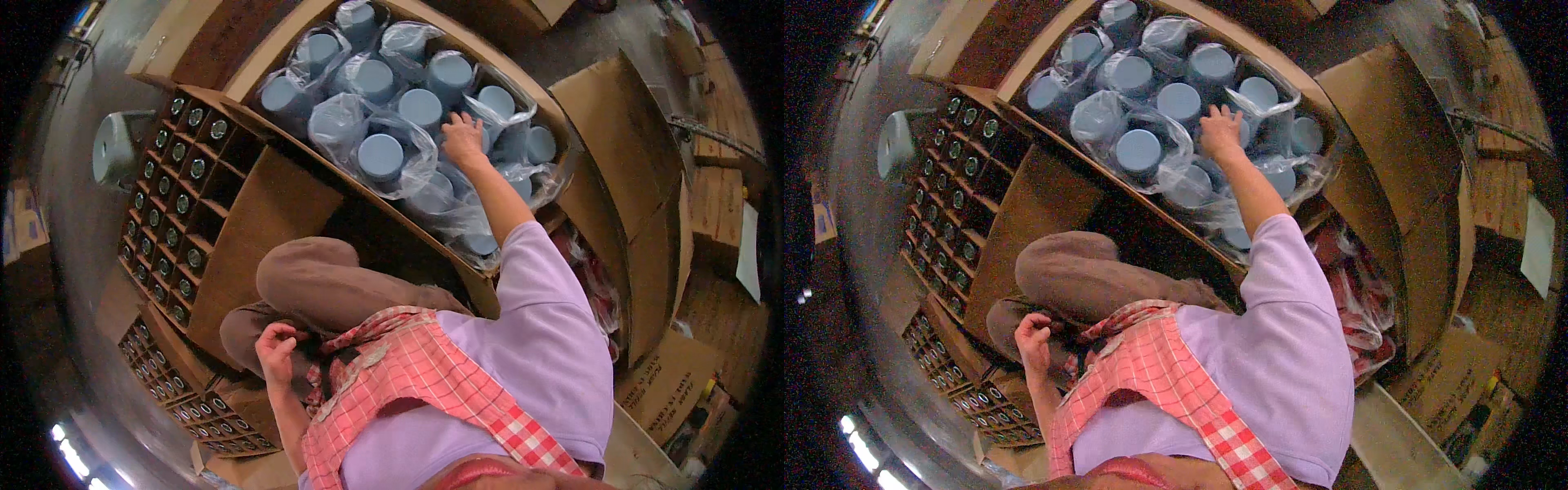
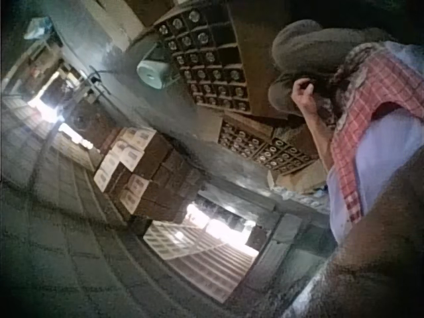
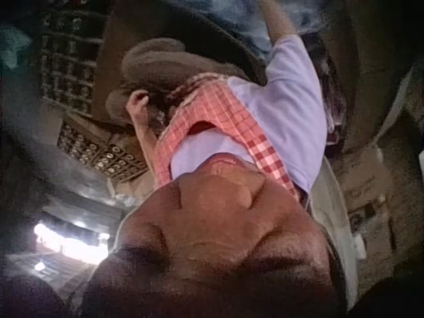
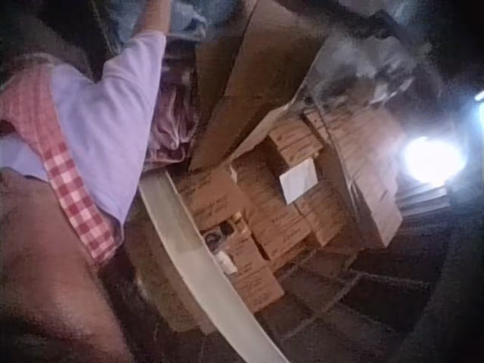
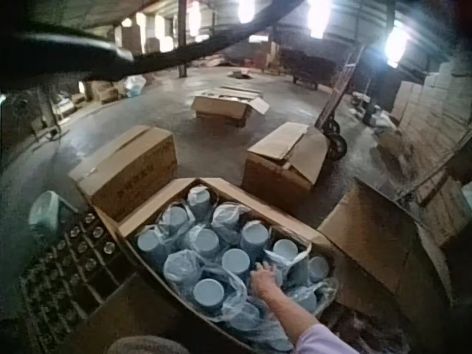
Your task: The person assembles light blue pitchers by inserting a stainless steel inner liner into the plastic outer shell, securing the lid, and then wrapping each completed unit in a clear plastic bag. The person places the wrapped pitchers into a cardboard box.
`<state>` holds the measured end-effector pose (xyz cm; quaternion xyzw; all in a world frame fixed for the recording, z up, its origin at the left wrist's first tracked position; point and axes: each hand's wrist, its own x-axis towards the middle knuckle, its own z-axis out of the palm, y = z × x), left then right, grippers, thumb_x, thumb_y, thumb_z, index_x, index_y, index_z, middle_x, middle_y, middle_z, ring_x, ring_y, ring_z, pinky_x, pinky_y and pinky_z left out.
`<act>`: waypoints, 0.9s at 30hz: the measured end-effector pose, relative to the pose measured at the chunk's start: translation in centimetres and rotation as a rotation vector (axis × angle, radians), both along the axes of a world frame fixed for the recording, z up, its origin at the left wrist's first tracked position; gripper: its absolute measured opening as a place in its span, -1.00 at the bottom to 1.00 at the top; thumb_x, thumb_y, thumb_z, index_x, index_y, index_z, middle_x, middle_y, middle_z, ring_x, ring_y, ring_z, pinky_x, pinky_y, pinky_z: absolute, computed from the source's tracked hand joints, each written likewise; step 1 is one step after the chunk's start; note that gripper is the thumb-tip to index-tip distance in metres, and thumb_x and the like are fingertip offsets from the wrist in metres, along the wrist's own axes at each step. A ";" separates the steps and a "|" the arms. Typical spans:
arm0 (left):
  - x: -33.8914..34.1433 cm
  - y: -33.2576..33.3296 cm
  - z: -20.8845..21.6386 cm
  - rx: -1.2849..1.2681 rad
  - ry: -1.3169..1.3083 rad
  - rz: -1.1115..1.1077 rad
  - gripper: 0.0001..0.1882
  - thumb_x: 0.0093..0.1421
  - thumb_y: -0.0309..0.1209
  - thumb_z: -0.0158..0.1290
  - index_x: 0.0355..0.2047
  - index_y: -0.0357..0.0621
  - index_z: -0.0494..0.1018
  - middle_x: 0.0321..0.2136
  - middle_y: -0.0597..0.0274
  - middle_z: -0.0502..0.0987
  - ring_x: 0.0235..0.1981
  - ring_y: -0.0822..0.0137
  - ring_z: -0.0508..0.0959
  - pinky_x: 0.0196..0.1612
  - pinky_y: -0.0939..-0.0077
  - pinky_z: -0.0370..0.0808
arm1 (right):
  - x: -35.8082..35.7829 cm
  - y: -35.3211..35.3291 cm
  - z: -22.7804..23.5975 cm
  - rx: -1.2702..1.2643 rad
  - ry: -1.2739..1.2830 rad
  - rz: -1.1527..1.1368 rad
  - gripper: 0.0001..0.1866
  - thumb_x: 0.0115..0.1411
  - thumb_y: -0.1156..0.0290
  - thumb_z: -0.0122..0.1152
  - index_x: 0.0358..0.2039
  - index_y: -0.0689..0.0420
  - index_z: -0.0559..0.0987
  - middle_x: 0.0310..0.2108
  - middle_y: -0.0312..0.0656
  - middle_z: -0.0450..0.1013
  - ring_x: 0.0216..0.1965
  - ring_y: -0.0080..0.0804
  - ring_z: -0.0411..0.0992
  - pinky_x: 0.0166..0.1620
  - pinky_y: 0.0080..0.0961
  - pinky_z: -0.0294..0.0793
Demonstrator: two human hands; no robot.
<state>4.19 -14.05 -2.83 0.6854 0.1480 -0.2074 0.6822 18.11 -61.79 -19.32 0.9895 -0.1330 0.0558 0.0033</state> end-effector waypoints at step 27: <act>6.1 -4.4 3.2 -0.570 -0.080 0.289 -0.61 0.22 -0.21 -0.18 -0.08 -0.24 0.31 -0.26 0.09 0.45 -0.33 0.26 0.49 -0.24 0.44 0.43 | -14.8 29.9 29.7 1.803 0.480 1.637 -0.79 0.15 0.38 0.02 -0.50 0.27 0.36 -0.36 -0.02 0.36 -0.31 -0.16 0.37 -0.25 -0.39 0.35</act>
